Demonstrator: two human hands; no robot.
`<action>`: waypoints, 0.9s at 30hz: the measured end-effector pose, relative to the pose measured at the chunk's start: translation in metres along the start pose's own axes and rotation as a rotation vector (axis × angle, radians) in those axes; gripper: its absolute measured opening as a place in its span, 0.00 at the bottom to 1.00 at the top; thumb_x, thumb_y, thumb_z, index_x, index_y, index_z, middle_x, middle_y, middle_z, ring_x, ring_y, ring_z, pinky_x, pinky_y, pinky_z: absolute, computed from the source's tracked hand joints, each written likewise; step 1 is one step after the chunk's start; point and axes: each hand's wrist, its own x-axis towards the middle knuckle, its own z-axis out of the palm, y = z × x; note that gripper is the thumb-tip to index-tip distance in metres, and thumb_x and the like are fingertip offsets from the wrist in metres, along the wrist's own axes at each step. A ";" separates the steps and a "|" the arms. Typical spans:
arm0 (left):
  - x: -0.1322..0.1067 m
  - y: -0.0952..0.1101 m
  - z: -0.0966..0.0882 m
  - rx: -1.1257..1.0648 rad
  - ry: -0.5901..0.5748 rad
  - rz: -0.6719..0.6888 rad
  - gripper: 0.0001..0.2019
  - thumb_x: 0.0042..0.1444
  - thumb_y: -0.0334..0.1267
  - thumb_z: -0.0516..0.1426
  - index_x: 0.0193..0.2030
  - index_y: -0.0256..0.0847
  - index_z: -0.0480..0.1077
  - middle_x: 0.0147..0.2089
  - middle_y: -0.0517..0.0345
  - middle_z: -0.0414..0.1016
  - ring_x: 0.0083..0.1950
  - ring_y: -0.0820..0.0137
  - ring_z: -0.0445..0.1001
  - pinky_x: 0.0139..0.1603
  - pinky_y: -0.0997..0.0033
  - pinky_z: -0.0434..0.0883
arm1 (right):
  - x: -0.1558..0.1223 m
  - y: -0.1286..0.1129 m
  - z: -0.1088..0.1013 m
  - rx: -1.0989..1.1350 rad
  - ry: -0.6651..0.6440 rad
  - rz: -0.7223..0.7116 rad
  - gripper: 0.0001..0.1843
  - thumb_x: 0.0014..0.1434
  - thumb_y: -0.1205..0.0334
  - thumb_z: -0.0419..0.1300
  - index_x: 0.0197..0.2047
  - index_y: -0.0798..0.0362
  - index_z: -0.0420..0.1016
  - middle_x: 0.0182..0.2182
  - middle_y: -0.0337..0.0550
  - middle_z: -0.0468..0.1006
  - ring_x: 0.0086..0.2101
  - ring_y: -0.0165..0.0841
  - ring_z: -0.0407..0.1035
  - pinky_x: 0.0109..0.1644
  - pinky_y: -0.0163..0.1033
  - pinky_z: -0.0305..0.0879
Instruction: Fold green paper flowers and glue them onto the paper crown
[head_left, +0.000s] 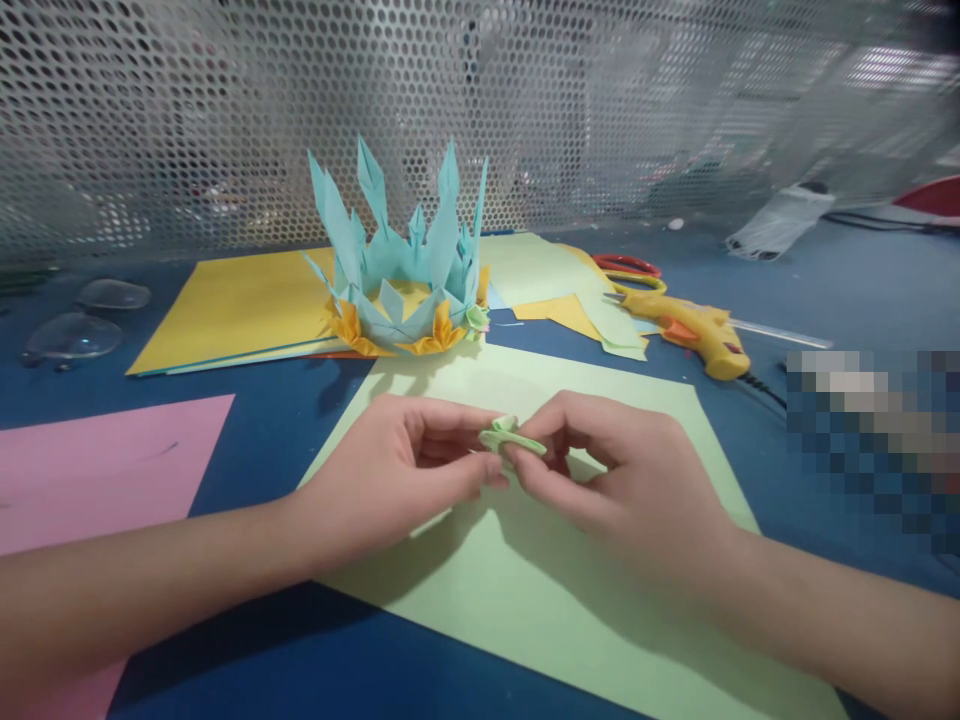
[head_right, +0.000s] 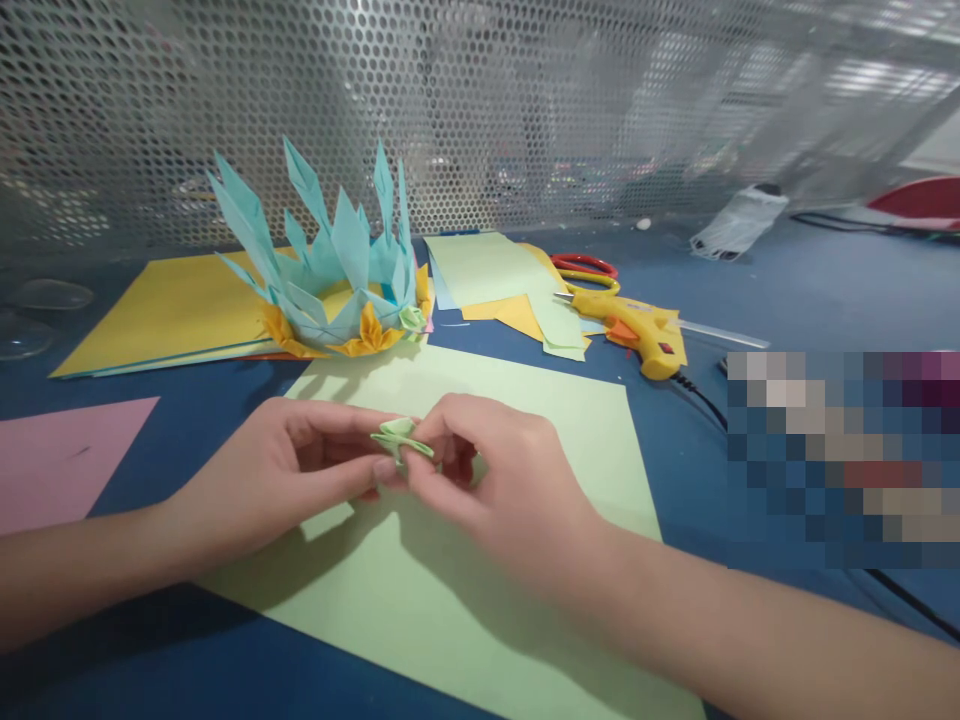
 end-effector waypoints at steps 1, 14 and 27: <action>0.000 -0.001 0.000 0.007 0.009 -0.005 0.11 0.51 0.30 0.63 0.42 0.43 0.80 0.35 0.61 0.84 0.36 0.70 0.80 0.33 0.80 0.75 | -0.001 0.000 0.000 -0.033 0.021 -0.031 0.08 0.55 0.71 0.58 0.26 0.51 0.69 0.21 0.36 0.73 0.21 0.26 0.64 0.23 0.31 0.59; 0.001 0.003 -0.001 0.024 -0.011 0.065 0.14 0.56 0.23 0.56 0.36 0.45 0.80 0.30 0.70 0.79 0.32 0.80 0.76 0.33 0.87 0.71 | -0.002 0.001 0.000 -0.154 0.078 -0.245 0.03 0.58 0.68 0.60 0.36 0.51 0.73 0.24 0.37 0.76 0.23 0.28 0.68 0.26 0.33 0.63; 0.003 0.008 -0.004 0.163 -0.083 -0.039 0.12 0.56 0.25 0.52 0.28 0.38 0.74 0.21 0.68 0.72 0.25 0.79 0.70 0.30 0.83 0.66 | -0.001 0.003 -0.005 -0.099 0.116 -0.394 0.10 0.58 0.75 0.60 0.33 0.51 0.79 0.31 0.40 0.80 0.30 0.28 0.74 0.34 0.30 0.71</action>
